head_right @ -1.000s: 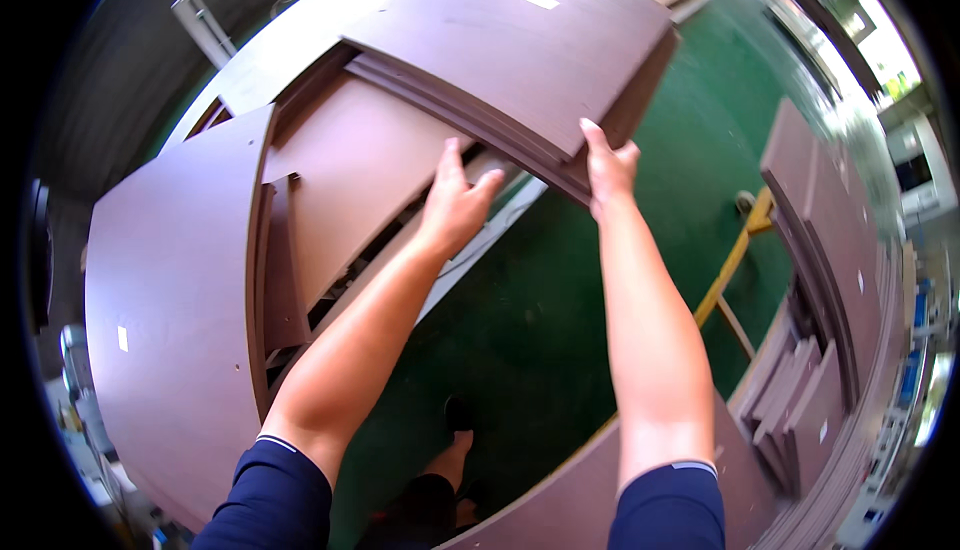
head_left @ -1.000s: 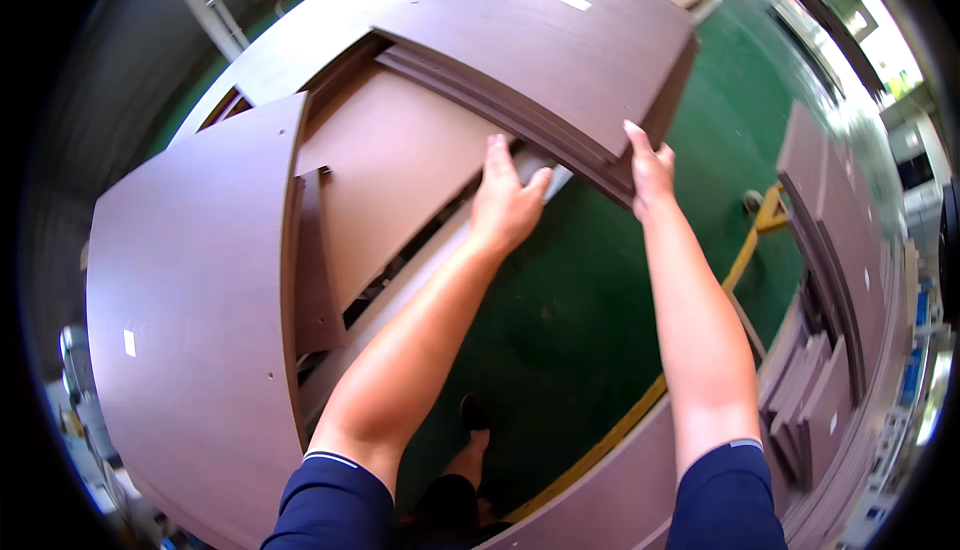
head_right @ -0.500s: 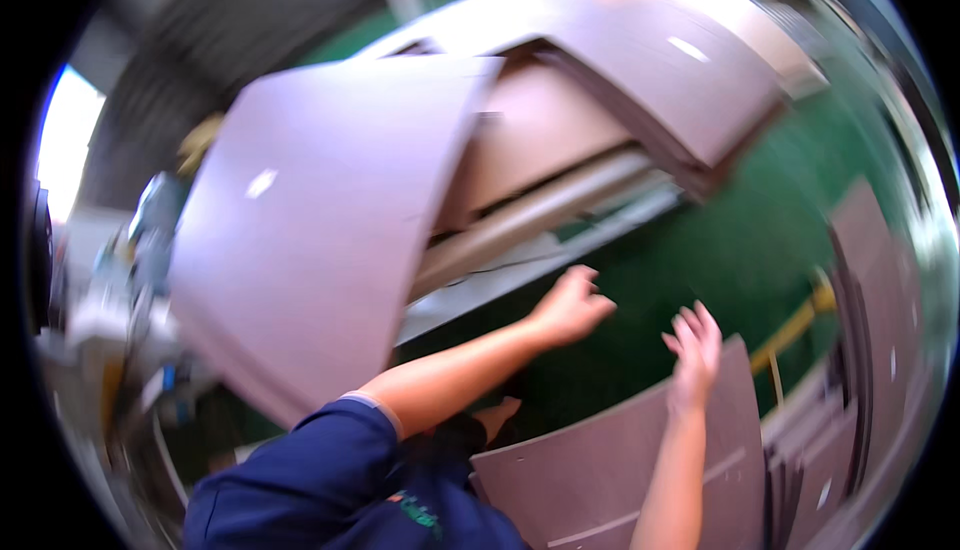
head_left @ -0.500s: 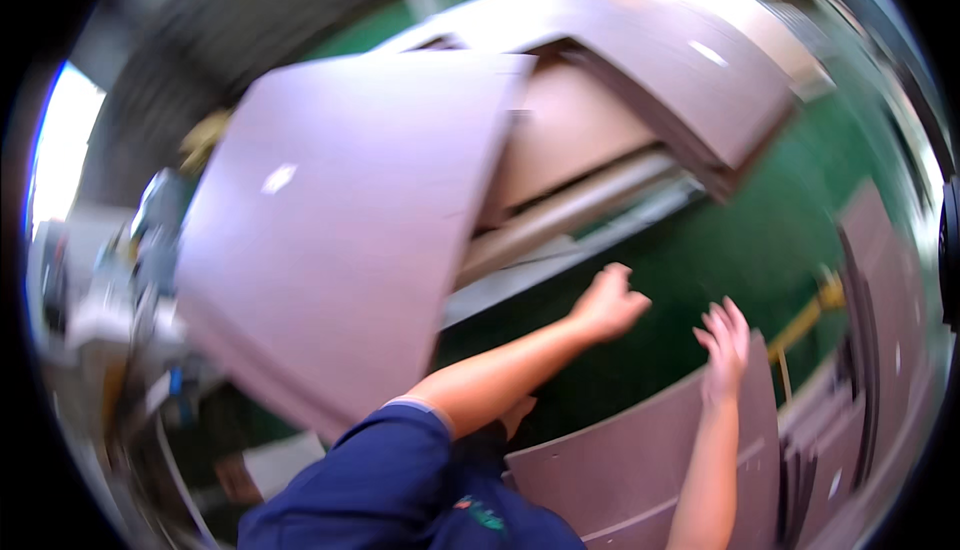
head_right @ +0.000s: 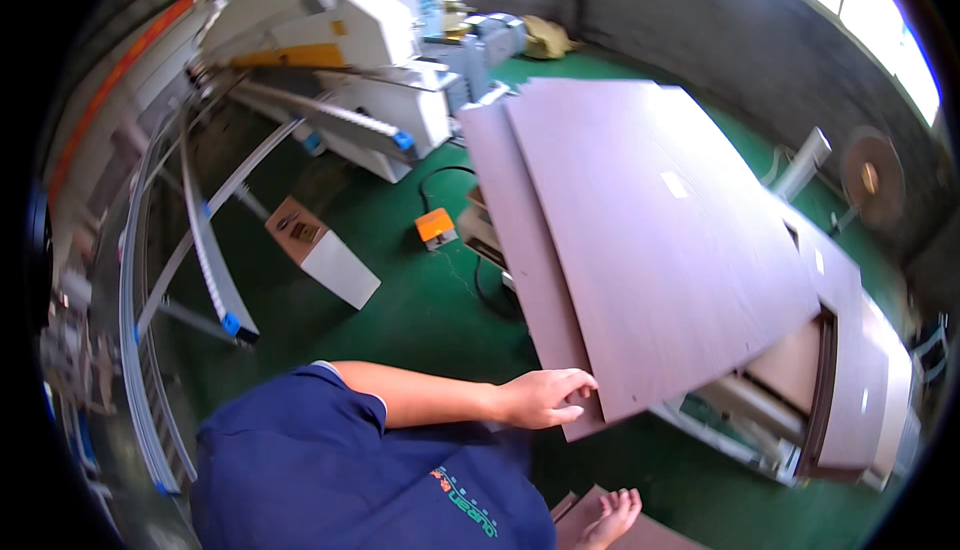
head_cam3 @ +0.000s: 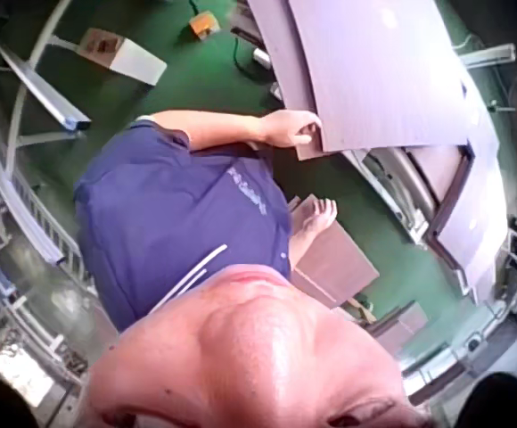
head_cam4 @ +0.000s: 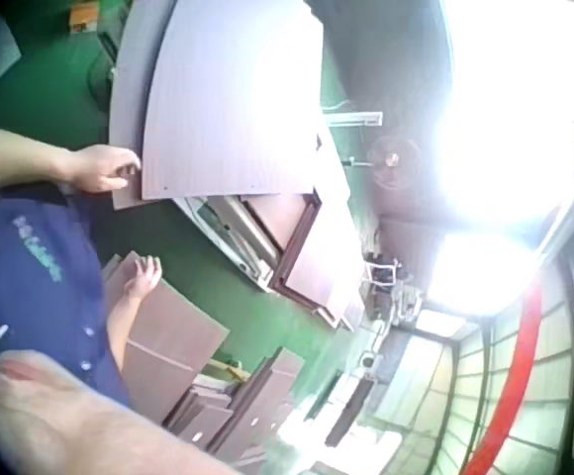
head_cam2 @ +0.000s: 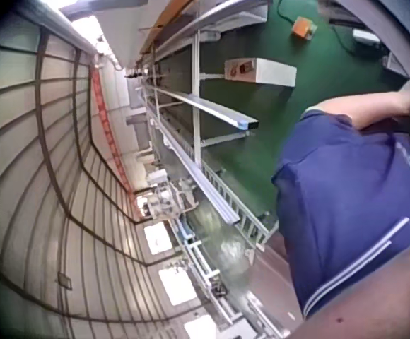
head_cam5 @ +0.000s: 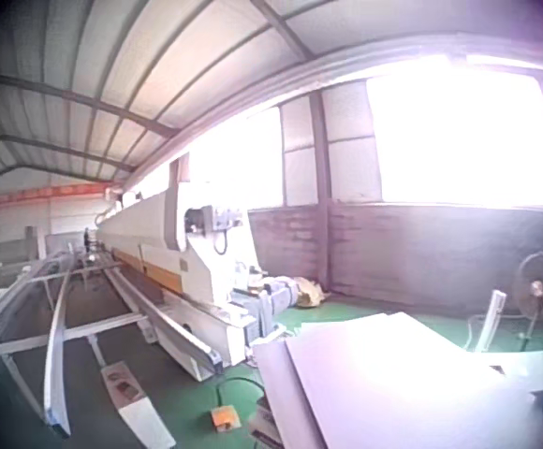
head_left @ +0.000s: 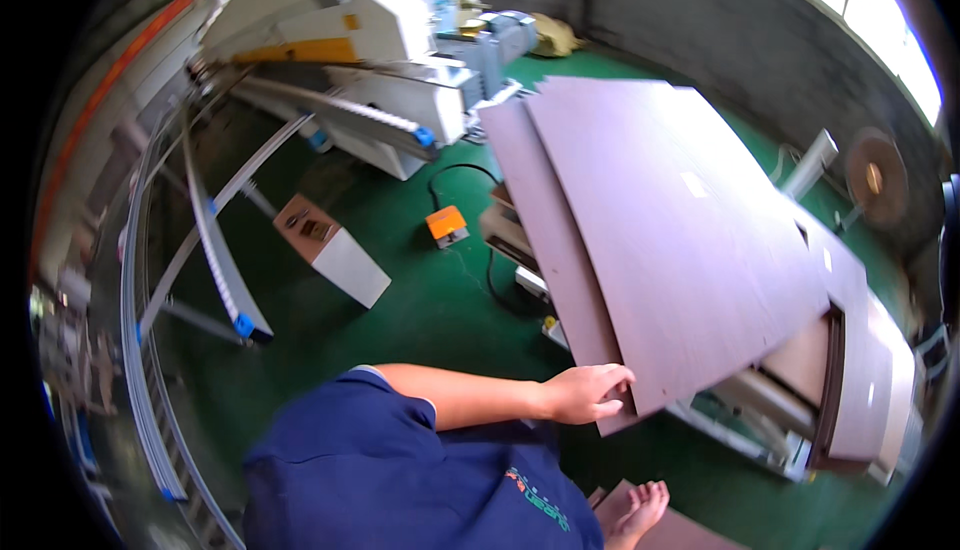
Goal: The person feeds wooden boards into a processing machine and stacks the boards onto piles on worktables by hand.
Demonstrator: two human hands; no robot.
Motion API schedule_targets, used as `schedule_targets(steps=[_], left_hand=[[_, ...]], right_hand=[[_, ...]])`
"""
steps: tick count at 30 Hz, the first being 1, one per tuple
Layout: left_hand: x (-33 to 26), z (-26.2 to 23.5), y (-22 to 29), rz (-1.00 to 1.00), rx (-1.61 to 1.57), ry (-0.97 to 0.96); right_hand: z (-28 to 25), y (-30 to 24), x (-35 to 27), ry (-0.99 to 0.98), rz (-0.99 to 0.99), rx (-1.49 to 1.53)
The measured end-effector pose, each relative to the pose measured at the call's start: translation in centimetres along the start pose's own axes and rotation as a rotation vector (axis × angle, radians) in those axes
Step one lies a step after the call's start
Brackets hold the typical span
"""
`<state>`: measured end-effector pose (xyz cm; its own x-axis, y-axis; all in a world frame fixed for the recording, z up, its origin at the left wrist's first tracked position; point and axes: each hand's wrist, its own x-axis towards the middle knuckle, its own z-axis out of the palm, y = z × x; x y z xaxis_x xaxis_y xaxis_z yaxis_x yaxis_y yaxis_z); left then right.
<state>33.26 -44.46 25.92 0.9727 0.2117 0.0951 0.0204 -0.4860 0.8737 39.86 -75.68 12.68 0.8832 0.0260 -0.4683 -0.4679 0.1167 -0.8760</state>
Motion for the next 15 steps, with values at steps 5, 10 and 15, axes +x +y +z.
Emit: schedule_targets(steps=[5,10,15], left_hand=[[-6.0,-2.8,-5.2,-0.236,0.013,0.161],[-9.4,-5.9,-8.0,-0.061,0.091,-0.297],[-10.1,-11.5,-12.5,-0.238,0.334,-0.469]], right_hand=[[7.0,0.0,-2.3,-0.184,0.103,-0.124],[12.2,-0.4,-0.9,-0.210,0.118,-0.276],[16.2,-2.3,-3.6,0.065,-0.169,-0.315]])
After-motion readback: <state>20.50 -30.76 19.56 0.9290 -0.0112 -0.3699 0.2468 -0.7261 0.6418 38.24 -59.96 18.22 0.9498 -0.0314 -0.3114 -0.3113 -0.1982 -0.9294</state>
